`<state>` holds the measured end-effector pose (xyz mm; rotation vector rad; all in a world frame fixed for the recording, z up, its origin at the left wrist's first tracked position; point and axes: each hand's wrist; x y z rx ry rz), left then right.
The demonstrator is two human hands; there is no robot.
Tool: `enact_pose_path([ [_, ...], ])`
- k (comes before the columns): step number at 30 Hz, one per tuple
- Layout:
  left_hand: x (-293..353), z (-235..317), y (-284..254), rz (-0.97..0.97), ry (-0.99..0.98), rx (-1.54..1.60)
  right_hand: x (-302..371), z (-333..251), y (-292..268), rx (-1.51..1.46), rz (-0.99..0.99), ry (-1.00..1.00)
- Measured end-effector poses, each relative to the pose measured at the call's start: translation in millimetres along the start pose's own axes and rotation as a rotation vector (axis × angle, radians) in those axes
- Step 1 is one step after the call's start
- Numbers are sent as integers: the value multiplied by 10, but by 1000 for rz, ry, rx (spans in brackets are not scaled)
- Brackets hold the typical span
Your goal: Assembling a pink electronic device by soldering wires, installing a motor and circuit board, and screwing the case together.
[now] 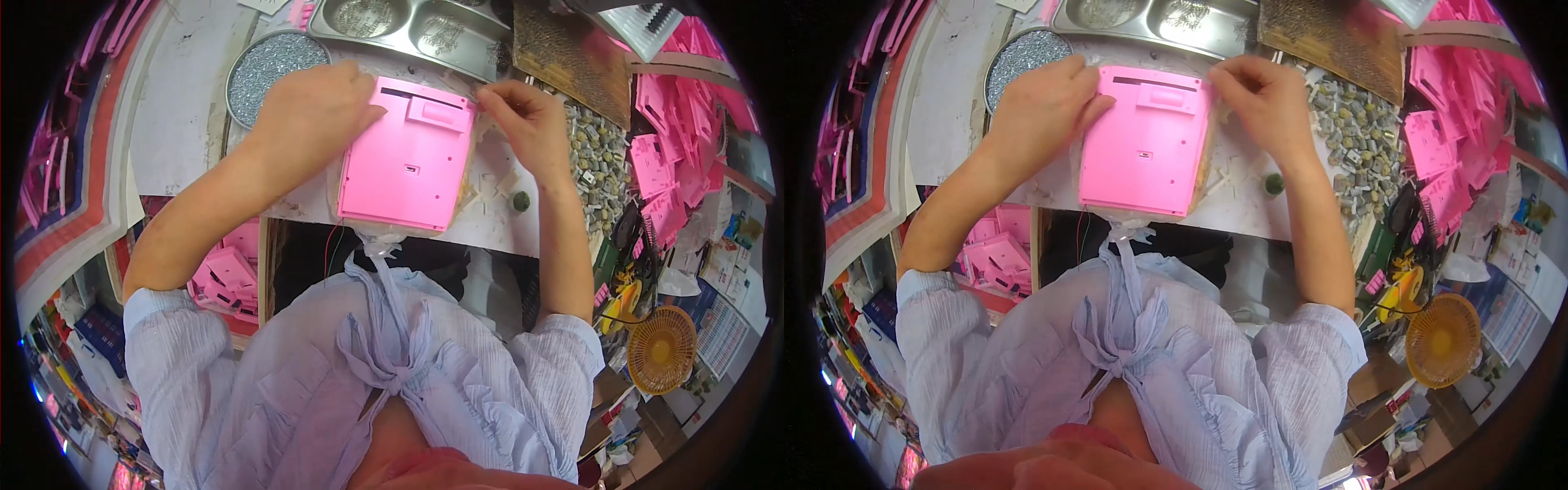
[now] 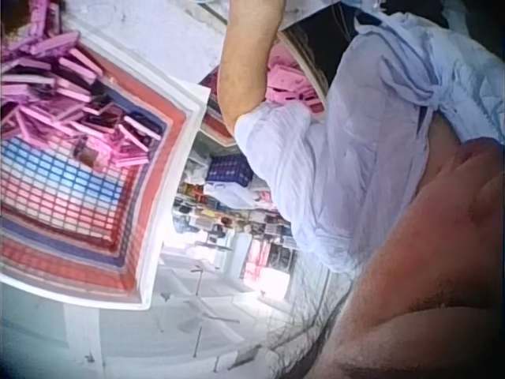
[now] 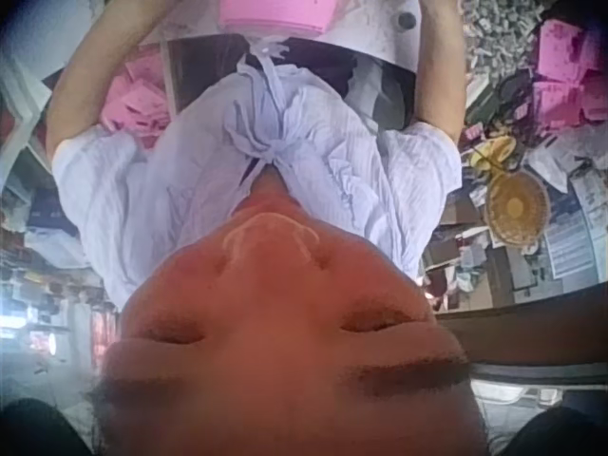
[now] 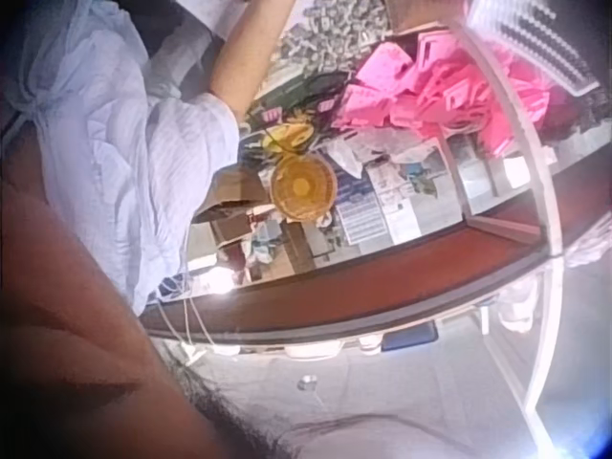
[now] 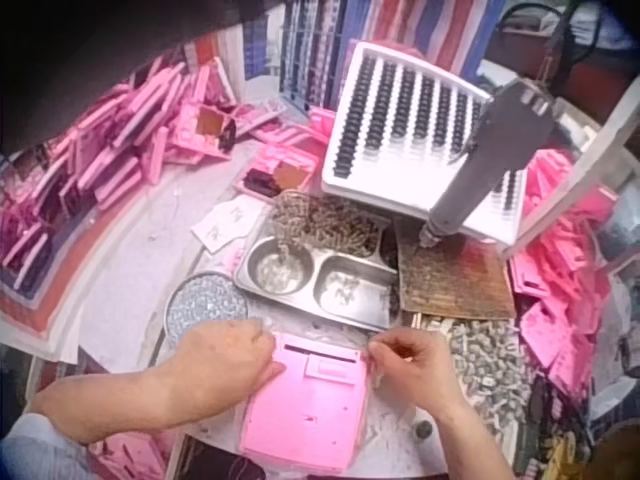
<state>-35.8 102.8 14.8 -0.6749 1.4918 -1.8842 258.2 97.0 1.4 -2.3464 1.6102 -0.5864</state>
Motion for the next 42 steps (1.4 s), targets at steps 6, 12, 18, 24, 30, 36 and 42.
enact_pose_path([
  [6, 235, -648, -26, 28, -296, 53, -36, 115, 183, -99, 47, -92],
  [12, 413, -773, 186, -32, -367, 248, -81, 121, 172, -232, -38, 67],
  [18, 369, -761, 222, 141, -372, 284, -117, 116, 109, -186, -83, 123],
  [24, 184, -629, 260, 163, -343, 271, -37, -15, -5, -80, -40, 0],
  [30, 205, 388, 27, -76, -73, 1471, 378, -533, 413, 320, 59, -735],
  [36, 361, 692, 53, -168, -169, 2117, 538, -570, 712, 267, 182, -660],
  [42, 350, -46, 245, 203, -183, 793, 573, -565, 548, 220, 116, -547],
])
Point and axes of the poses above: each hand's wrist, its own x-axis away from the middle knuckle, its own y-axis out of the palm, z = x × y, and after that the axes turned 14 degrees about -z, right-handed
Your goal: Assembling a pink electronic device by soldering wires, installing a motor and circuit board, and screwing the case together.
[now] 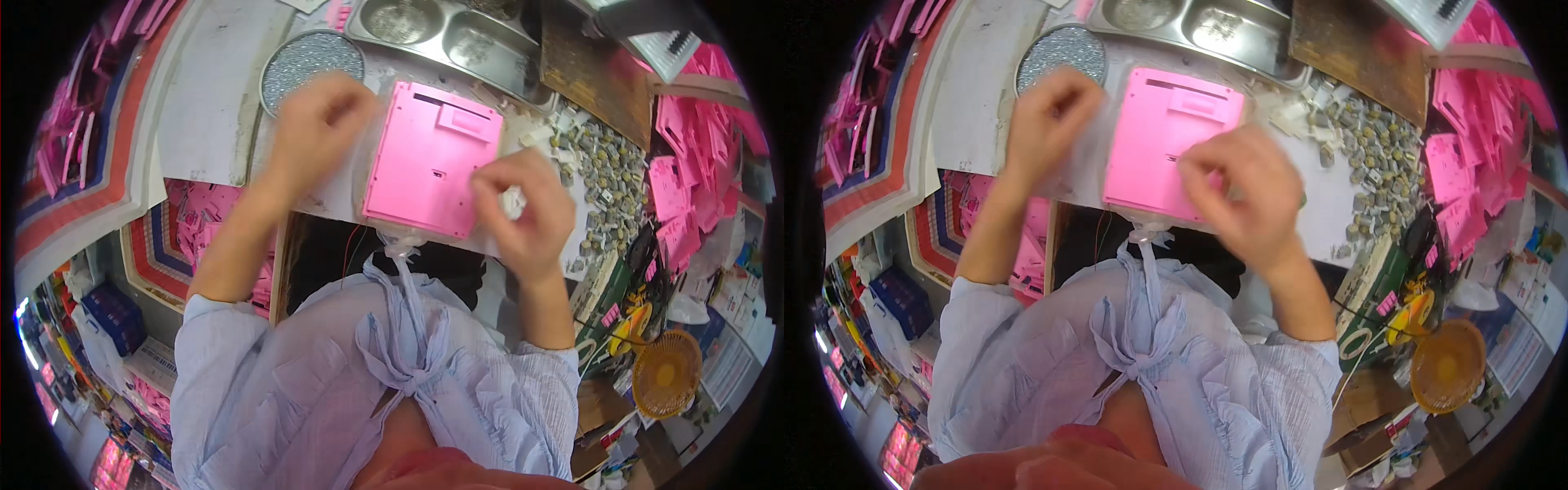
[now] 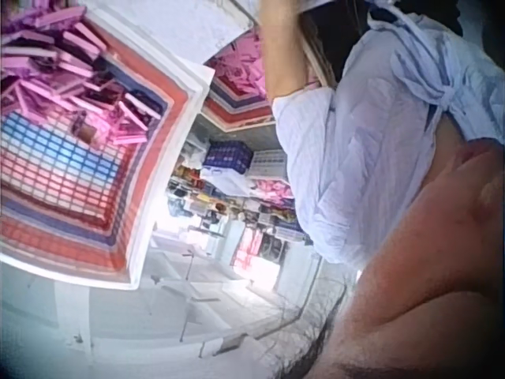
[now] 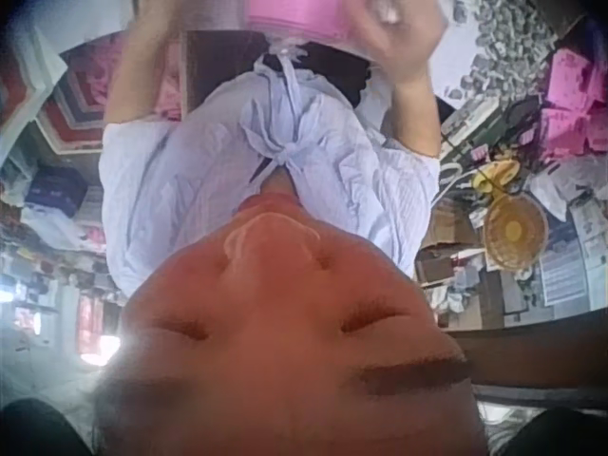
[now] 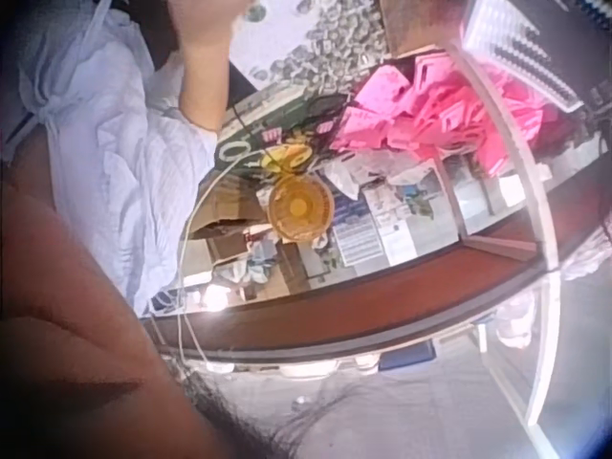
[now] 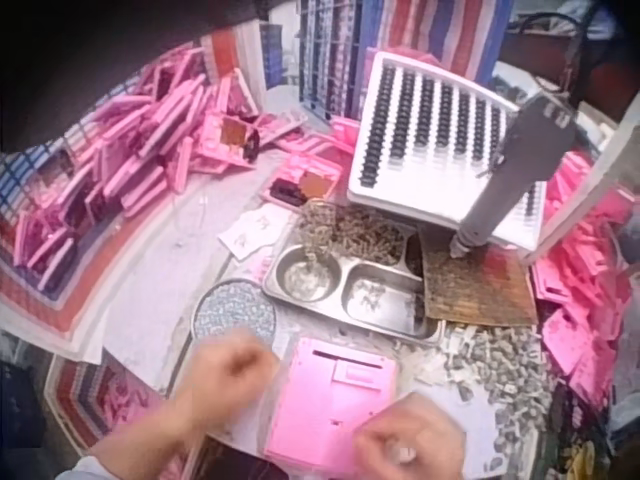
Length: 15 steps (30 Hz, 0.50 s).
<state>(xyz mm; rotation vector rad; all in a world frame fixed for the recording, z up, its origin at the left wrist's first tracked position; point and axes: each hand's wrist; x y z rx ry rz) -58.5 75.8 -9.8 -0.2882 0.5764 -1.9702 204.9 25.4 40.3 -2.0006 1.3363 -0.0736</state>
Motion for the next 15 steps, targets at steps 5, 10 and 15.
enact_pose_path([
  [5, -87, -493, -443, 26, -97, -589, 101, 361, -227, 283, -133, 133],
  [10, -98, -498, -512, 74, -87, -452, 155, 439, -150, 384, -224, 67],
  [15, -63, -571, -588, 153, -143, -449, 120, 455, -140, 452, -288, -38],
])
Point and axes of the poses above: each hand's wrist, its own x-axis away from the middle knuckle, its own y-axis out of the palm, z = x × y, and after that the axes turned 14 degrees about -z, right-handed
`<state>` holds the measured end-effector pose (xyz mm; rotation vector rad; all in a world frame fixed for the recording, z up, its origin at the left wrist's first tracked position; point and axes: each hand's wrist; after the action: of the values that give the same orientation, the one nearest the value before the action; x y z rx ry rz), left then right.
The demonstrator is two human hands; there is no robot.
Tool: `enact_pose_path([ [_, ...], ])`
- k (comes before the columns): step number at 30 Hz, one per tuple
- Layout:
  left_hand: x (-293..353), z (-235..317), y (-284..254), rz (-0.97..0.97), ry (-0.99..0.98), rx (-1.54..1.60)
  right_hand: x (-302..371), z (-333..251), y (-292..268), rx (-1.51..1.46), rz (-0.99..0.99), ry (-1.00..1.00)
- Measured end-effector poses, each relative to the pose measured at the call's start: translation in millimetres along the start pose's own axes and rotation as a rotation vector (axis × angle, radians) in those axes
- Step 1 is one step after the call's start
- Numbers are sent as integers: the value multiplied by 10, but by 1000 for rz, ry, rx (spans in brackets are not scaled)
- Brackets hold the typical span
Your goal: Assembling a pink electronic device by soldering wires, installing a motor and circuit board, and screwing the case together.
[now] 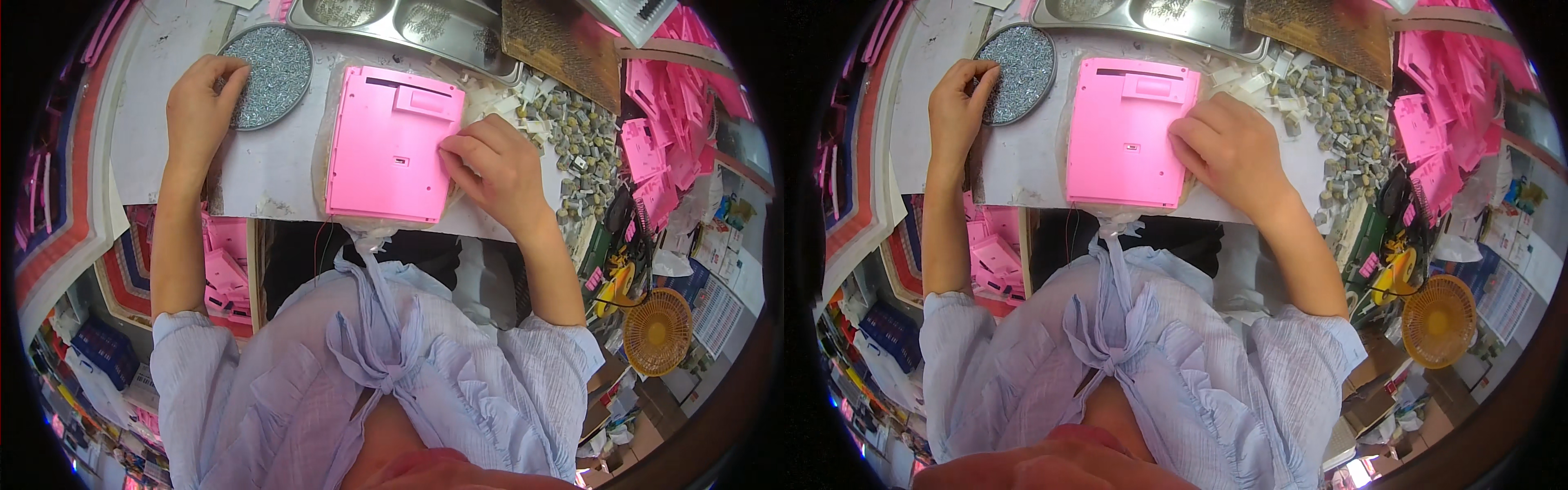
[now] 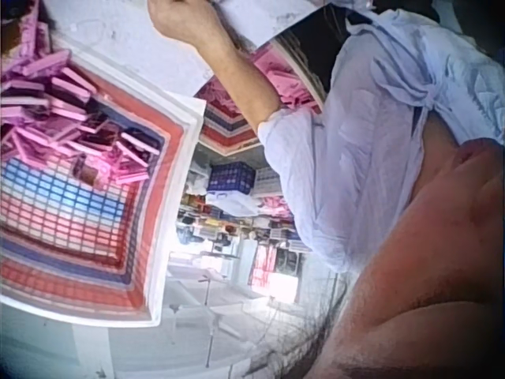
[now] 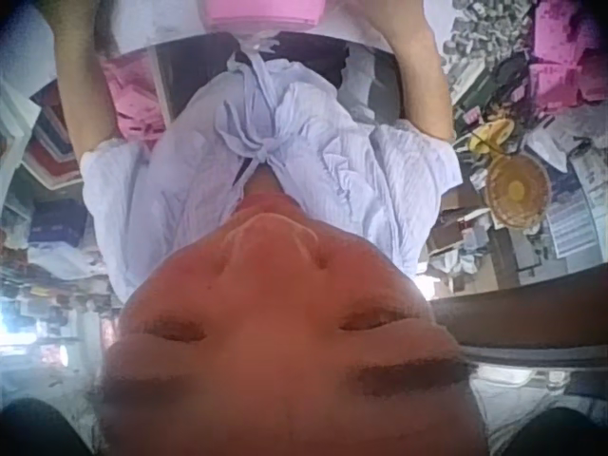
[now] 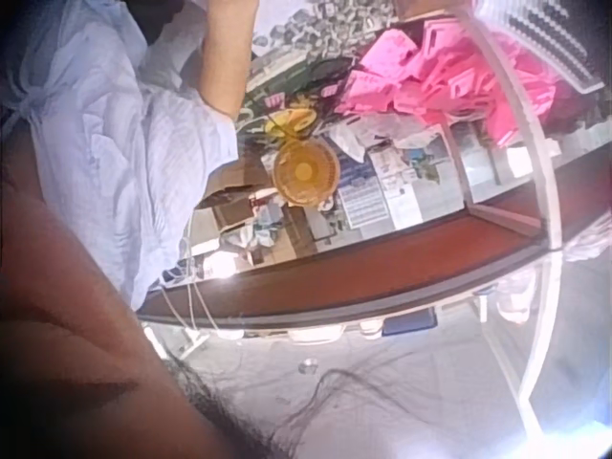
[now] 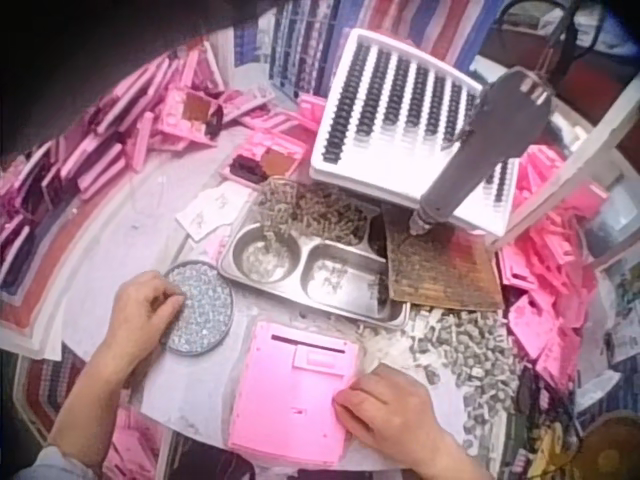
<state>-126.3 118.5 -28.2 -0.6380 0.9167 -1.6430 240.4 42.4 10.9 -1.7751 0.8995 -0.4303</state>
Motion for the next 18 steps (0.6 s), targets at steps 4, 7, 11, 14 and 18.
enact_pose_path([
  [4, 55, 163, 19, -9, 25, 38, -4, 37, -91, -37, -14, -8],
  [7, 180, 593, 162, -91, 277, 72, 79, 49, -156, -121, 63, 76],
  [11, 369, 1325, 416, -308, 557, 68, 174, 57, -141, -140, 59, 93],
  [14, 385, 1492, 570, -314, 658, 120, 288, 37, -145, -141, 59, 102],
  [18, 385, 1477, 646, -303, 712, 33, 465, 39, -161, -150, 95, 139],
])
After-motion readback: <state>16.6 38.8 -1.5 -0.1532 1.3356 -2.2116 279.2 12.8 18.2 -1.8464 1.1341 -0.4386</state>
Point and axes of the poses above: each hand's wrist, its own x-axis away from the middle knuckle, its own y-axis out of the palm, z = x × y, and after that the axes turned 14 degrees about -z, right-handed
